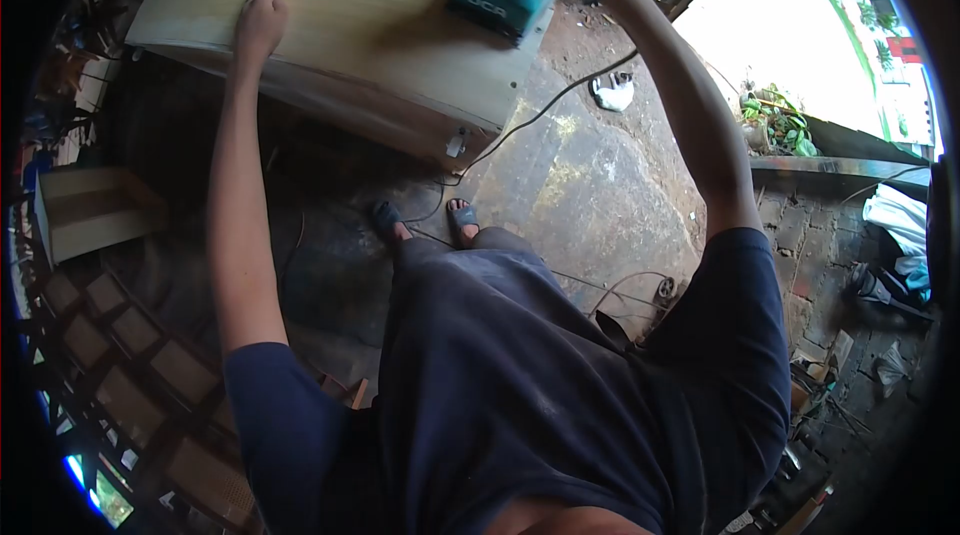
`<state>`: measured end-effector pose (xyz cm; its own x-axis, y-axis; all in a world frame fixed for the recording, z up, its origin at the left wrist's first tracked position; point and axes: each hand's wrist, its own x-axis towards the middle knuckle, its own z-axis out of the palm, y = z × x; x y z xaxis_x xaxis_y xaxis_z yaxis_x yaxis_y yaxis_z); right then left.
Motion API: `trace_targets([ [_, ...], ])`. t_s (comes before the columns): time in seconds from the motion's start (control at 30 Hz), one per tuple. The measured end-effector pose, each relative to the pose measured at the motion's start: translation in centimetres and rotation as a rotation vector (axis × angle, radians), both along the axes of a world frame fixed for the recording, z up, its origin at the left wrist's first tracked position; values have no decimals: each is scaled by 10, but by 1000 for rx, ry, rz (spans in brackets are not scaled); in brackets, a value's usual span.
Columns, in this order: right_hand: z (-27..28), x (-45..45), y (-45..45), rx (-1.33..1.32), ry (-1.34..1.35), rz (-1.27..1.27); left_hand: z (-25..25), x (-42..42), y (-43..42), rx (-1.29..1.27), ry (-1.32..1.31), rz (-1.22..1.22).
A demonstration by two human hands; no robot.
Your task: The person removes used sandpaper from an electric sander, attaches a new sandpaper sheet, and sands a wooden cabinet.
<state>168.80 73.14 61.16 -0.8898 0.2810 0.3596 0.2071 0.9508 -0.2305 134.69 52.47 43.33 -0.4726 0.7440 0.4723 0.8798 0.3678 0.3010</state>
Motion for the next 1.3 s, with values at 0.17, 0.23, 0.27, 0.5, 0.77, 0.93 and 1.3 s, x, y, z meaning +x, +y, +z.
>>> trace_targets([
  [0.17,-5,3,9,-28,-80,5,-1,-2,2,-2,10,-4],
  [0.23,-16,-20,14,-16,-59,-28,0,-1,4,9,13,-18],
  [0.27,-19,-20,18,-13,-54,-30,-1,-2,3,-14,3,-14],
  [0.5,-14,-10,22,-40,-77,-30,2,3,3,5,11,7],
  [0.77,-11,-17,5,-16,-34,15,9,8,1,-30,-30,15],
  [0.93,-11,-6,14,-36,-84,-130,0,-1,8,-12,-2,53],
  [1.3,-11,4,8,-73,-103,-188,-1,-3,6,16,8,0],
])
